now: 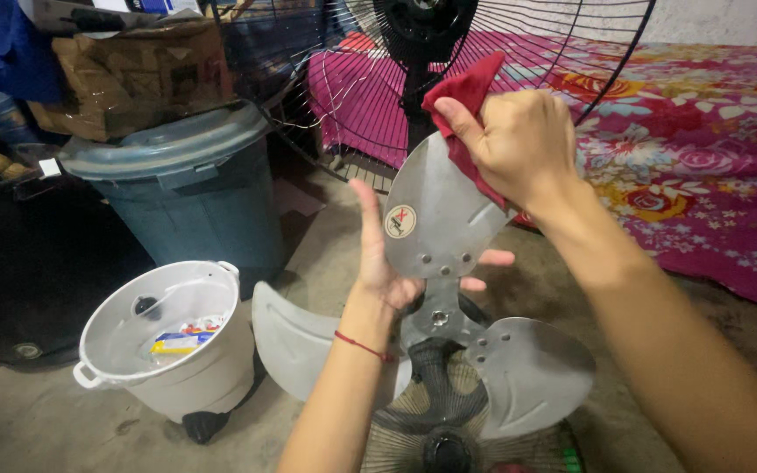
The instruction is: The person wipes the surfaces of three white fan blades with a red cloth, rotating the blade assembly to reach different sides. The person handles the blades one at a time, turning them over and wiping both faces.
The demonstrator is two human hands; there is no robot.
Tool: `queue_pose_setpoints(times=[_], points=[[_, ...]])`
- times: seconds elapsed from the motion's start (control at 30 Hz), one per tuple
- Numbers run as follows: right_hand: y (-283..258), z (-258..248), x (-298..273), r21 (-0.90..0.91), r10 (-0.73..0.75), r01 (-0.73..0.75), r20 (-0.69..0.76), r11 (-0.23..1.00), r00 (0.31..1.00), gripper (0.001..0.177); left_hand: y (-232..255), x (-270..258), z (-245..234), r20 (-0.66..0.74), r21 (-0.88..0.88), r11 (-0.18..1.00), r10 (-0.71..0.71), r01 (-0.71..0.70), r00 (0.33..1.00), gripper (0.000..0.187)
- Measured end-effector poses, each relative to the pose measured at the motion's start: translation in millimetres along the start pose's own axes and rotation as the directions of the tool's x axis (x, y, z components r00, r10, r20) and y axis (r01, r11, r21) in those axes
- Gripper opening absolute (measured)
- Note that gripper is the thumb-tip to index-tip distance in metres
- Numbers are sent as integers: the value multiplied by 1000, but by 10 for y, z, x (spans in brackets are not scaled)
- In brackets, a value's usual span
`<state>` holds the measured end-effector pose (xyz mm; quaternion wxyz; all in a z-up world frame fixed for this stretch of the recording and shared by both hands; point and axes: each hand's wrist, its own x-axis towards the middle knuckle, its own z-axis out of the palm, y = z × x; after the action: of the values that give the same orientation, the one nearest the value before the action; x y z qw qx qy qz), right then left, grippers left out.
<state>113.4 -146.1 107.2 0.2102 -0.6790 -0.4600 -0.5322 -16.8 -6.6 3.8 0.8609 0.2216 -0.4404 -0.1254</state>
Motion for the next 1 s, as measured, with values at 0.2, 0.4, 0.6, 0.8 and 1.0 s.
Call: queue_pose_setpoints(times=[0.2,0.4,0.6,0.8,1.0], points=[[43,10,39,-23,70,-72,-104,997,992,44,-30,-5,-46,-326,334,942,161,-46,932,103],[-31,39,19,167,219,-152,-530,974,819,26,-149,45,-268,-370,317,929,305,-189,877,99],[-476,255,-329,370,125,-14,-277,929,953,49,-209,60,-440,-499,313,920,370,-235,784,96],[-904,234,-657,517,-141,195,-142,833,980,28,-250,14,-657,-303,224,886,458,-405,836,81],[-622,201,-432,421,-145,202,-163,884,976,24,-250,88,-754,-522,476,802,589,-362,617,62]])
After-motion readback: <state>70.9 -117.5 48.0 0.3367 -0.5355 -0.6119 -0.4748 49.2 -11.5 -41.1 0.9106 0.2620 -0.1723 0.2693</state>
